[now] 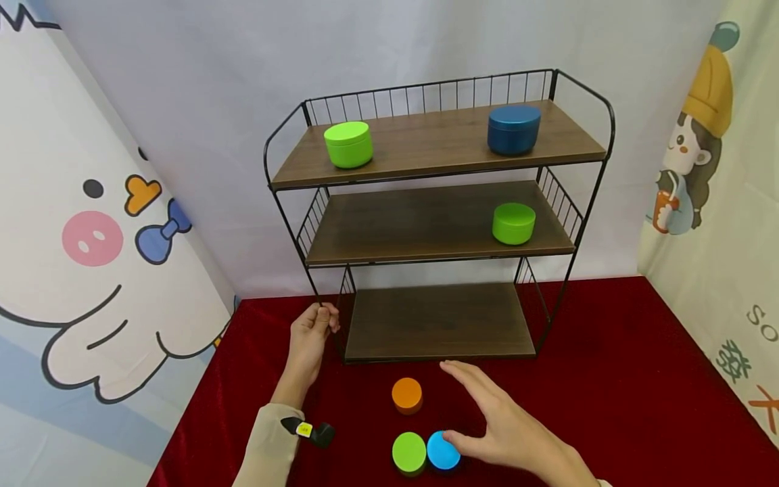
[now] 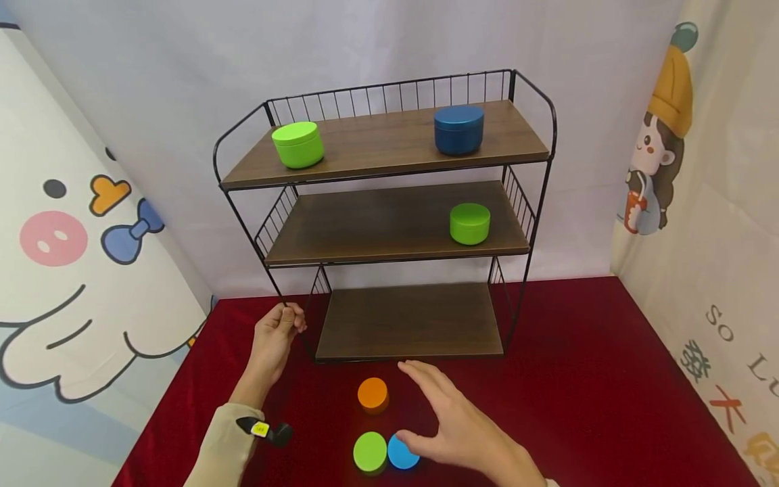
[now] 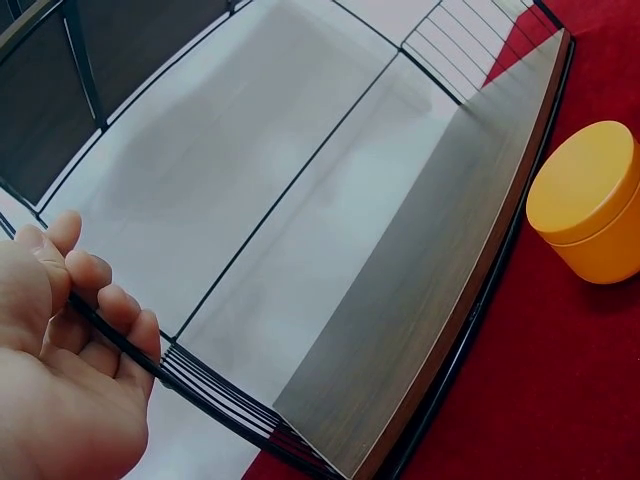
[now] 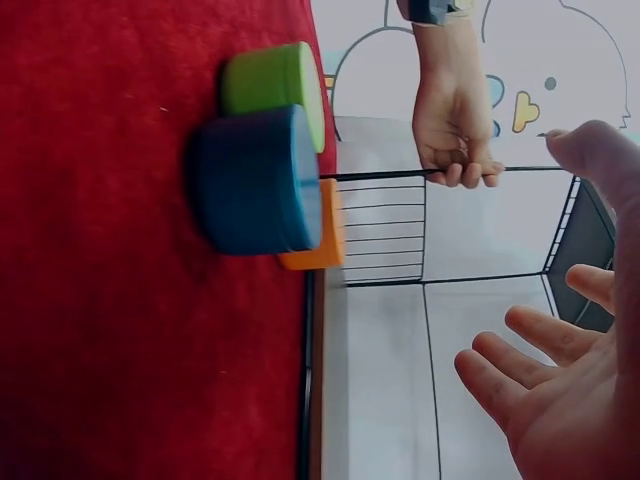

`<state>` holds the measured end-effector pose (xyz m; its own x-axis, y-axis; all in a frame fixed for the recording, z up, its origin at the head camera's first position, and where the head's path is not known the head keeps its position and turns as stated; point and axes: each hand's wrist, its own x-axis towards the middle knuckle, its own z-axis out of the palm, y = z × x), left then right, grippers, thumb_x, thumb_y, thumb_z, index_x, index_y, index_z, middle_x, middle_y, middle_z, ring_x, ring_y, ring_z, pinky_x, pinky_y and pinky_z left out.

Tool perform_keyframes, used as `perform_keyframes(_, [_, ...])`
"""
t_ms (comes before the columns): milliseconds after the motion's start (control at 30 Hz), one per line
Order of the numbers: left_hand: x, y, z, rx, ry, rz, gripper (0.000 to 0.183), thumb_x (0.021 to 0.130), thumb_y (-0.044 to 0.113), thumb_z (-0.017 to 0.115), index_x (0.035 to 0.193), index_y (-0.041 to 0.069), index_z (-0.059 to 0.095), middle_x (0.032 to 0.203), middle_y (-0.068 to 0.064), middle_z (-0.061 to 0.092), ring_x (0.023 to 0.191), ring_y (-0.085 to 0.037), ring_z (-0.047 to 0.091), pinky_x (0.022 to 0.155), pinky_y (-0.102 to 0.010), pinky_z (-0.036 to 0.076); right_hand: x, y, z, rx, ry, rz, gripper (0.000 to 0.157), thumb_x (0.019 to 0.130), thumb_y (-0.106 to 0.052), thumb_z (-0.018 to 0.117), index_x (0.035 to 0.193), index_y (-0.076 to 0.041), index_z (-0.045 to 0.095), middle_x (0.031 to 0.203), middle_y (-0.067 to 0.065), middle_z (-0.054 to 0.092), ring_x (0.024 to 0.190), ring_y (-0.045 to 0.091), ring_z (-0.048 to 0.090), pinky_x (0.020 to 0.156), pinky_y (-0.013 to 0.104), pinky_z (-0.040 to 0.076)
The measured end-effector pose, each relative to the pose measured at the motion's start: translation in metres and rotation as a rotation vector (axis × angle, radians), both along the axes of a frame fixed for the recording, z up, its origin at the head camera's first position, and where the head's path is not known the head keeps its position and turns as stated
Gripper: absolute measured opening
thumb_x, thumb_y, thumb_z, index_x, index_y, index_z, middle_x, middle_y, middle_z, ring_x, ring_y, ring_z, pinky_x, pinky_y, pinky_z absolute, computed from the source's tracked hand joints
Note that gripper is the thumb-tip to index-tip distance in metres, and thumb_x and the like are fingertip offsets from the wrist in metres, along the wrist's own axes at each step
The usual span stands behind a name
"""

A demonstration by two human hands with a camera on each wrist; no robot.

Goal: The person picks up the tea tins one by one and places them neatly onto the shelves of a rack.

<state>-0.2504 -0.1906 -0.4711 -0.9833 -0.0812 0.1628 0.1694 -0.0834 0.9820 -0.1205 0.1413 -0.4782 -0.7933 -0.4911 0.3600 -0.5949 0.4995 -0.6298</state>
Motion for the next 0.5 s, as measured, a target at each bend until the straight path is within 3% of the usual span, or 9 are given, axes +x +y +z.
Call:
perform_keyframes(267, [0.000,0.000,0.000,0.004,-0.005,0.005,0.026,0.110,0.016,0.044,0.102,-0.005,0.057,0.078,-0.001,0.054,0.078,-0.016,0.053,0.078,-0.024,0.048,0.006,-0.001,-0.012,0.008,-0.026,0.032,0.088,0.091,-0.043,0.079,0.161,-0.026,0.030,0.160,0.004,0.040,0.140,0.026,0.050,0.105,0.045,0.054])
perform_keyframes(500, [0.000,0.000,0.001,0.001,-0.008,0.001,0.029,0.110,0.017,0.044,0.106,-0.010,0.056,0.078,-0.001,0.054,0.078,-0.016,0.052,0.080,-0.028,0.049,0.010,0.002,-0.017,0.033,-0.149,0.006,0.087,0.090,-0.043,0.080,0.160,-0.033,0.030,0.161,-0.003,0.039,0.139,0.026,0.051,0.105,0.048,0.054])
